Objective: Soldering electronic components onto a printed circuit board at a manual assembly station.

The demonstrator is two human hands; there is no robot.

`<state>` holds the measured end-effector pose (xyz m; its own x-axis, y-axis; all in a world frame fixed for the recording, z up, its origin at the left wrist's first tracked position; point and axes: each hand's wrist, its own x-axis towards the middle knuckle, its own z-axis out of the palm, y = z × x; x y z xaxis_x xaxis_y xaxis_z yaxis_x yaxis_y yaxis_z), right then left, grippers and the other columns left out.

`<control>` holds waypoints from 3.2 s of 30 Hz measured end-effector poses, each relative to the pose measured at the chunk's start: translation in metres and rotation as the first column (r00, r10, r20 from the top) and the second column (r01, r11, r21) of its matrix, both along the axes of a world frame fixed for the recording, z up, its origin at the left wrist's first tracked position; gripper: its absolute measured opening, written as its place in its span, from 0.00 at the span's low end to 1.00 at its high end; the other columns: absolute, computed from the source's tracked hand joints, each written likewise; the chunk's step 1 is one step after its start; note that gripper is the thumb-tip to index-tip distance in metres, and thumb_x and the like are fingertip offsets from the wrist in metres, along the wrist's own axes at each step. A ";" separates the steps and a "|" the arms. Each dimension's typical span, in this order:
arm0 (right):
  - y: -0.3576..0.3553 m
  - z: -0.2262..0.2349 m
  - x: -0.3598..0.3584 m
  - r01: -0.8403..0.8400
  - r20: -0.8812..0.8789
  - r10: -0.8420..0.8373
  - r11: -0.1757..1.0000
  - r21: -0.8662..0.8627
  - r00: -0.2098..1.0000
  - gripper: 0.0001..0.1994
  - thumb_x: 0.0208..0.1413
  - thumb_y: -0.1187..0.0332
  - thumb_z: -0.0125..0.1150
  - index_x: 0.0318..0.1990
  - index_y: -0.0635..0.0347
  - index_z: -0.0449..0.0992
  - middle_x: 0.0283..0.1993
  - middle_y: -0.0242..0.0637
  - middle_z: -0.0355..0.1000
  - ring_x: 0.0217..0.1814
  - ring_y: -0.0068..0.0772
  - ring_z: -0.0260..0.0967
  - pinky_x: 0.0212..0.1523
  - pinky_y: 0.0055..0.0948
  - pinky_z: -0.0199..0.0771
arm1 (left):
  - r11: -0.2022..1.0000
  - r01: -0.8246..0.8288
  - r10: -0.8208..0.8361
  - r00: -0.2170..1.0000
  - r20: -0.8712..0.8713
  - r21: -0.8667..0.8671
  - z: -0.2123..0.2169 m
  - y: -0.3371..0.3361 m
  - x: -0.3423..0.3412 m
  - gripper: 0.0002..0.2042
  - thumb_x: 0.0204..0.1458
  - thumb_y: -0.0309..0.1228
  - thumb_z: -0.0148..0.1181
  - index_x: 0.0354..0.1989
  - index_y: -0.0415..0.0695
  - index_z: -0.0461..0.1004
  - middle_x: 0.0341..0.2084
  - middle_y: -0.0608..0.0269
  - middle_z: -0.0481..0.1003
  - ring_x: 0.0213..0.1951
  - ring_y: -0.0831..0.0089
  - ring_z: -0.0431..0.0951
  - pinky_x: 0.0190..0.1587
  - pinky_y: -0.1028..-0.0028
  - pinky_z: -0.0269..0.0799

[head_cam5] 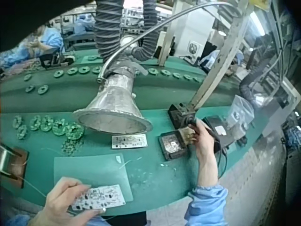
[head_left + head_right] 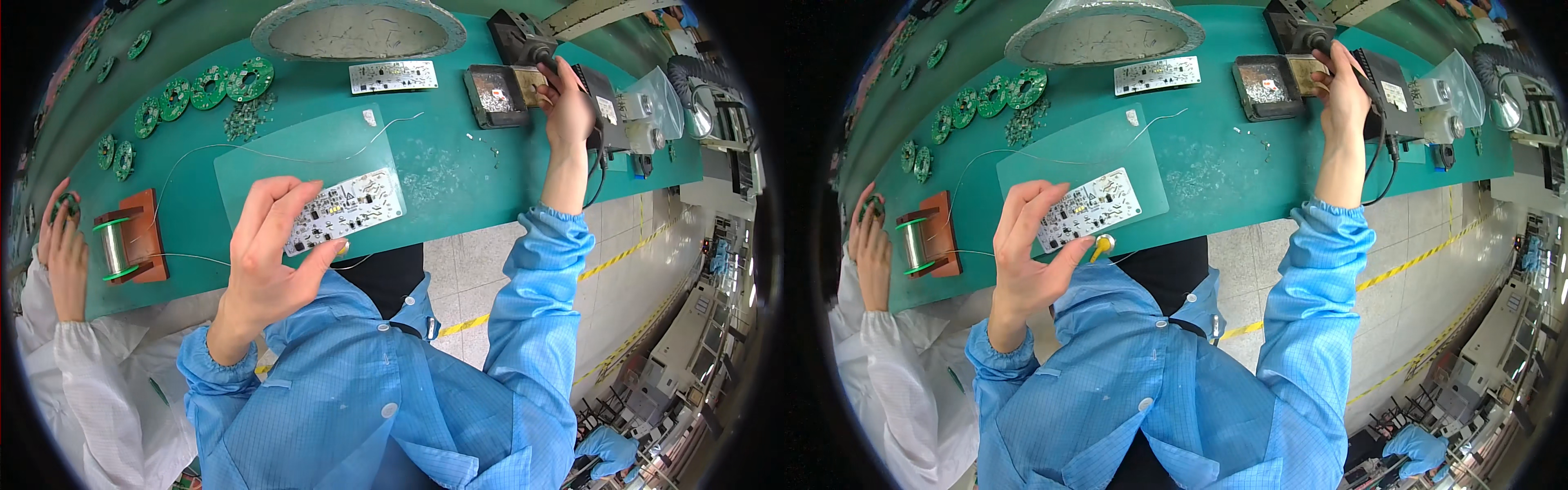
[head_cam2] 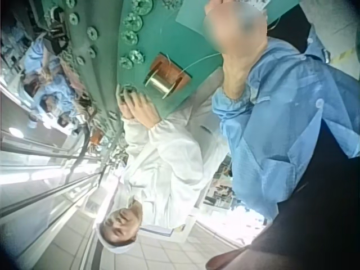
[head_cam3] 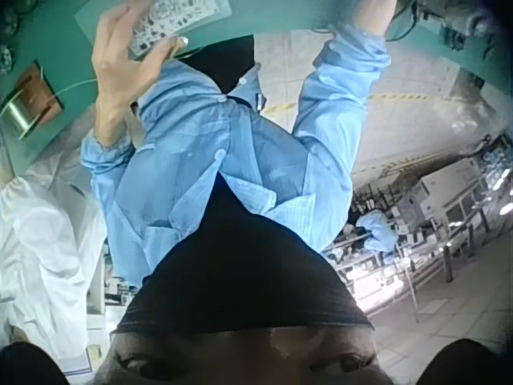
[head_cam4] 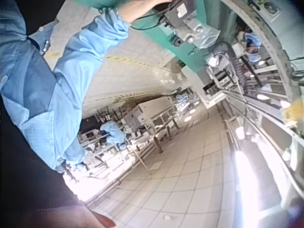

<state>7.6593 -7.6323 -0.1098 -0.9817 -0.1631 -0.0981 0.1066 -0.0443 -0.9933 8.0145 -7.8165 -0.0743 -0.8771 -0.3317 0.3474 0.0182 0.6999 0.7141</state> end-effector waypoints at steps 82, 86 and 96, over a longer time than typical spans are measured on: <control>-0.004 0.008 0.235 -0.565 -0.273 0.498 0.675 -0.474 0.823 0.37 0.42 0.73 0.69 0.60 0.68 0.56 0.54 0.55 0.66 0.57 0.40 0.66 0.54 0.36 0.70 | 0.928 0.231 -0.143 0.945 -0.295 0.291 0.015 0.002 0.007 0.30 0.29 0.21 0.69 0.48 0.30 0.70 0.41 0.47 0.75 0.43 0.57 0.76 0.46 0.67 0.72; -0.003 0.007 0.233 -0.575 -0.263 0.518 0.655 -0.491 0.814 0.37 0.42 0.73 0.69 0.60 0.68 0.56 0.54 0.55 0.66 0.57 0.40 0.66 0.54 0.36 0.70 | 0.930 0.238 -0.147 0.939 -0.310 0.282 0.015 0.002 0.007 0.30 0.29 0.21 0.70 0.47 0.31 0.70 0.41 0.48 0.75 0.43 0.58 0.76 0.46 0.67 0.72; -0.002 0.010 0.233 -0.597 -0.382 0.462 0.676 -0.432 0.800 0.35 0.39 0.81 0.67 0.59 0.69 0.58 0.55 0.57 0.64 0.55 0.41 0.67 0.54 0.35 0.68 | 0.915 0.194 -0.115 0.966 -0.232 0.353 0.009 0.003 0.013 0.30 0.31 0.19 0.69 0.50 0.29 0.69 0.42 0.46 0.75 0.42 0.62 0.76 0.45 0.69 0.71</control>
<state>7.8926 -7.6340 -0.0995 -0.6941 -0.6205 0.3650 0.0542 -0.5506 -0.8330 8.0279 -7.8139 -0.0649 -0.8519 -0.3370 0.4009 0.2756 0.3625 0.8903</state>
